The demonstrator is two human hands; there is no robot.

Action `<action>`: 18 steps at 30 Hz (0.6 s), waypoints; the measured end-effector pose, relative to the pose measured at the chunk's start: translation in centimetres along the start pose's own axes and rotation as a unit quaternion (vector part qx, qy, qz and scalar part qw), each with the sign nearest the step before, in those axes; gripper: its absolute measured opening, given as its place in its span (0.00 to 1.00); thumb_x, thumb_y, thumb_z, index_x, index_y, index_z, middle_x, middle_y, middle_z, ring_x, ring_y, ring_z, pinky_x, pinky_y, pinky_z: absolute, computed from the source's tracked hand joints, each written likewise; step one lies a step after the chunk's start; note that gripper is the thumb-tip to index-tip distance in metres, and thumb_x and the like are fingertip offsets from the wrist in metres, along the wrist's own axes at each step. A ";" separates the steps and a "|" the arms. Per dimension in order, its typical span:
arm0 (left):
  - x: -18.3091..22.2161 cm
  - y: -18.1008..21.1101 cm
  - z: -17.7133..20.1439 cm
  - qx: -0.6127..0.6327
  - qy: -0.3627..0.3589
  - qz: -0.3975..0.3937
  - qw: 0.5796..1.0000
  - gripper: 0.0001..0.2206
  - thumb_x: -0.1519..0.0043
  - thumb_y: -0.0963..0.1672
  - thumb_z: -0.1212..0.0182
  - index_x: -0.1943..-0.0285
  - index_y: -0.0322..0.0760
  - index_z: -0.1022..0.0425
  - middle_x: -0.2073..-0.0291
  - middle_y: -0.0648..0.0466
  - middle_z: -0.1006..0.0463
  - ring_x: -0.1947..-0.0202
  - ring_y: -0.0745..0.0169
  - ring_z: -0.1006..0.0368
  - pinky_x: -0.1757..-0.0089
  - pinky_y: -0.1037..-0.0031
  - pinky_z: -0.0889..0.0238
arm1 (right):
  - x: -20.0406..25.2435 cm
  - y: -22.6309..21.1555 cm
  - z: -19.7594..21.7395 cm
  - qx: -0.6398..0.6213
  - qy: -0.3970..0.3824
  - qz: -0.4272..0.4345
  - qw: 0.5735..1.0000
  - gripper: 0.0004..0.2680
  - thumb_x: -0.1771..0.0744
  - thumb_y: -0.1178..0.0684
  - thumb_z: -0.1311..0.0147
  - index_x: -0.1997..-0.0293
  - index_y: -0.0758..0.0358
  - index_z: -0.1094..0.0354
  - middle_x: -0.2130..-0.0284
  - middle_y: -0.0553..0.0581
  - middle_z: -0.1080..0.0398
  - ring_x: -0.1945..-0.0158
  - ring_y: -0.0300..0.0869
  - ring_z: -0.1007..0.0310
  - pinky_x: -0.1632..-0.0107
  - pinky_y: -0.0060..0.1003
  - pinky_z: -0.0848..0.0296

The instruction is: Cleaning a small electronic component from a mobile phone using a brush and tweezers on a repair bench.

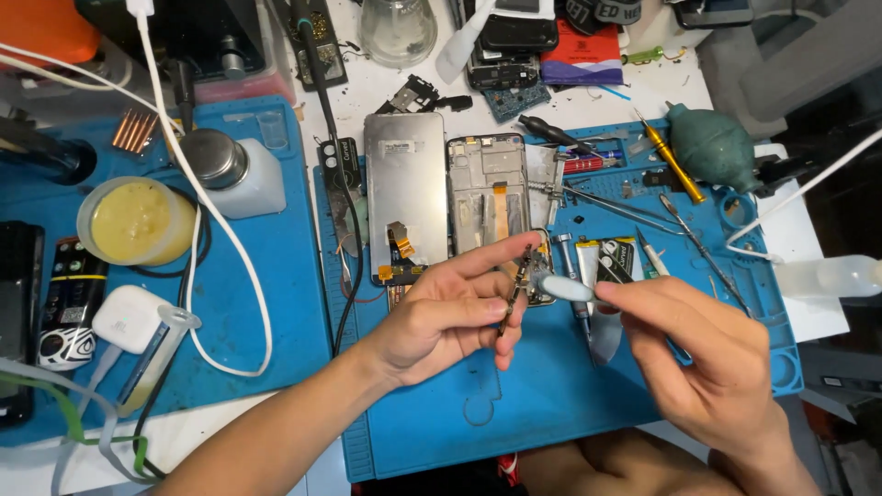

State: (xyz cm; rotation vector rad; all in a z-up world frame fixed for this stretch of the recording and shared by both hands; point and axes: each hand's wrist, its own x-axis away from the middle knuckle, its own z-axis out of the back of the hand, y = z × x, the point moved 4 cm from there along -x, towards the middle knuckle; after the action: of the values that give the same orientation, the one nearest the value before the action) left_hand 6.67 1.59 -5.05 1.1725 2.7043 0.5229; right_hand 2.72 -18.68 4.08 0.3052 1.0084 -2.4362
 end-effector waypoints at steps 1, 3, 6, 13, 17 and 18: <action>-0.1 0.0 0.2 -0.005 0.003 -0.003 1.000 0.33 0.35 0.33 0.44 0.18 0.31 0.47 0.63 0.43 0.25 0.67 0.53 0.25 0.64 0.65 0.21 | -0.1 0.0 -0.1 0.009 0.001 0.018 1.000 0.08 0.32 0.67 0.52 0.51 0.71 0.28 0.64 0.63 0.24 0.66 0.47 0.24 0.59 0.35 0.27; -0.2 -0.1 0.4 -0.009 0.009 -0.005 1.000 0.33 0.35 0.33 0.43 0.18 0.31 0.46 0.64 0.43 0.25 0.67 0.52 0.25 0.65 0.64 0.22 | -0.2 0.0 -0.2 0.016 0.001 0.035 0.999 0.07 0.32 0.67 0.52 0.53 0.71 0.28 0.66 0.63 0.25 0.68 0.48 0.25 0.63 0.36 0.28; -0.2 -0.2 0.6 -0.033 0.019 -0.003 0.999 0.32 0.35 0.34 0.42 0.19 0.32 0.44 0.63 0.42 0.26 0.67 0.52 0.25 0.65 0.64 0.22 | -0.3 0.1 -0.3 0.039 -0.004 0.045 0.998 0.08 0.33 0.66 0.51 0.53 0.68 0.26 0.66 0.63 0.25 0.67 0.48 0.24 0.64 0.36 0.28; 0.0 -0.2 0.4 -0.036 0.021 -0.004 0.999 0.32 0.35 0.34 0.42 0.19 0.32 0.43 0.64 0.43 0.25 0.67 0.51 0.23 0.65 0.63 0.21 | -0.3 0.1 -0.8 0.025 0.000 0.042 0.999 0.08 0.33 0.68 0.51 0.54 0.69 0.26 0.67 0.62 0.25 0.69 0.47 0.26 0.64 0.34 0.30; 0.1 -0.1 -0.1 -0.045 0.014 -0.006 0.999 0.33 0.35 0.34 0.41 0.19 0.31 0.45 0.66 0.44 0.25 0.67 0.50 0.23 0.64 0.62 0.20 | -0.3 0.3 -0.9 0.029 -0.001 0.031 0.999 0.08 0.33 0.68 0.51 0.54 0.68 0.26 0.67 0.62 0.25 0.68 0.46 0.25 0.63 0.34 0.30; 0.1 -0.1 -0.2 -0.045 0.012 -0.006 0.999 0.33 0.35 0.34 0.41 0.19 0.31 0.45 0.66 0.44 0.25 0.67 0.50 0.23 0.64 0.62 0.20 | -0.4 0.3 -0.8 0.031 -0.002 0.032 0.999 0.08 0.33 0.68 0.51 0.54 0.68 0.26 0.67 0.62 0.25 0.68 0.46 0.25 0.63 0.34 0.30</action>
State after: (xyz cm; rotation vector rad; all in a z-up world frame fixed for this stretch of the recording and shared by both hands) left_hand 6.50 1.60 -4.90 1.1323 2.6763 0.6544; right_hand 3.26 -18.17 3.48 0.3490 0.9089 -2.4131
